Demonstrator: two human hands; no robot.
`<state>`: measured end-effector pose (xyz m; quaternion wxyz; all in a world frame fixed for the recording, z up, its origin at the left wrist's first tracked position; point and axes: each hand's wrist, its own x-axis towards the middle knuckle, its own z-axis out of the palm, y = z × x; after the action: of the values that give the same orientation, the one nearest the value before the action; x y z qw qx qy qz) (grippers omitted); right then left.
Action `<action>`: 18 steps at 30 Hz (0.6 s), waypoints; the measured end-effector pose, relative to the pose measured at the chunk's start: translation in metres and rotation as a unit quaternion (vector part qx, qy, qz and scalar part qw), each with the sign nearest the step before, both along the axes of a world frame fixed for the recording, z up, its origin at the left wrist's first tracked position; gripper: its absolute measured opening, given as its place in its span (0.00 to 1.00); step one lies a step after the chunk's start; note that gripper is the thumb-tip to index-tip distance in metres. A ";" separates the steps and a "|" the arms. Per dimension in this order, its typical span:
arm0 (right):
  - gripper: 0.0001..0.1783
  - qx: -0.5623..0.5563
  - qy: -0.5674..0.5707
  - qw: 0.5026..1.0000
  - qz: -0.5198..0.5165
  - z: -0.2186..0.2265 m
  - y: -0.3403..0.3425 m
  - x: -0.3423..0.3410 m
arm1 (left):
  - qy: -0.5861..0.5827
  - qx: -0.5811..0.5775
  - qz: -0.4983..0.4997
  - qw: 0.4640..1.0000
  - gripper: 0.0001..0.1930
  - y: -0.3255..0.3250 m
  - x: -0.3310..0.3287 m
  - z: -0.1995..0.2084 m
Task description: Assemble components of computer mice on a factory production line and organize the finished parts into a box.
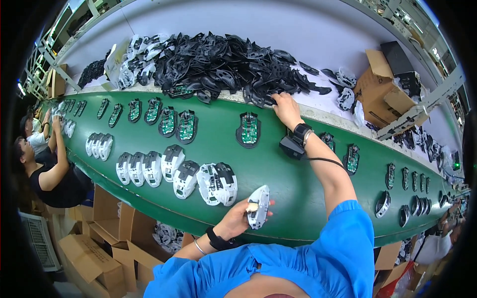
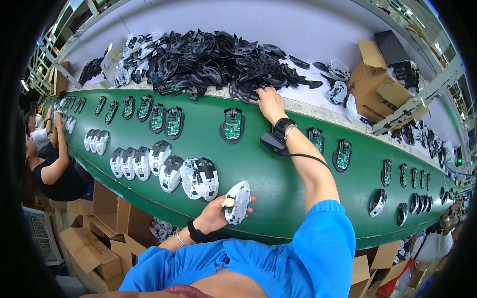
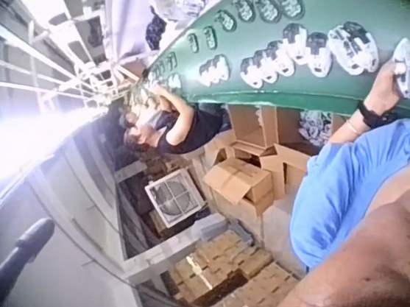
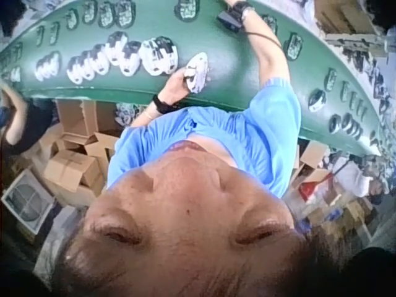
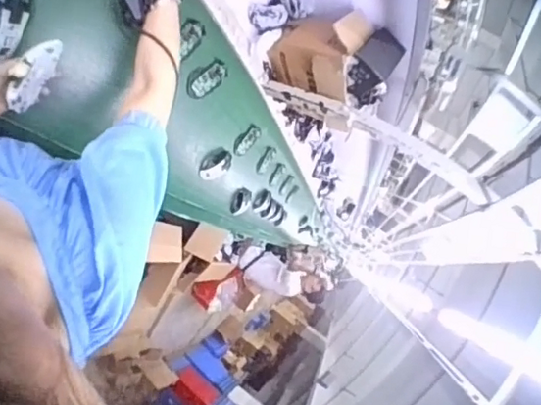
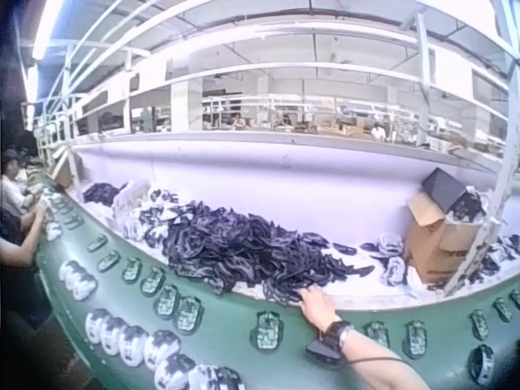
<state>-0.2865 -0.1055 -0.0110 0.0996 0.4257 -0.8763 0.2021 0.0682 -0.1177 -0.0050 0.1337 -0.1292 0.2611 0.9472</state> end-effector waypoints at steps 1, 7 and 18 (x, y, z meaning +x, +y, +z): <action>0.19 -0.001 0.000 1.000 0.004 -0.002 -0.003 -0.005 | 0.010 0.006 0.005 1.000 0.31 0.002 0.003 0.000; 0.11 -0.164 -0.217 0.959 -0.081 0.006 0.019 -0.006 | -0.030 0.033 0.026 0.999 0.27 0.005 0.004 0.002; 0.10 -0.039 -0.385 0.910 -0.149 0.033 0.181 0.186 | -0.037 0.009 0.099 0.994 0.23 -0.010 -0.018 0.017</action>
<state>-0.1002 0.0753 0.0219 -0.2005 0.1752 -0.8911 0.3674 0.0500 -0.1281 0.0117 0.0498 -0.1878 0.2336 0.9527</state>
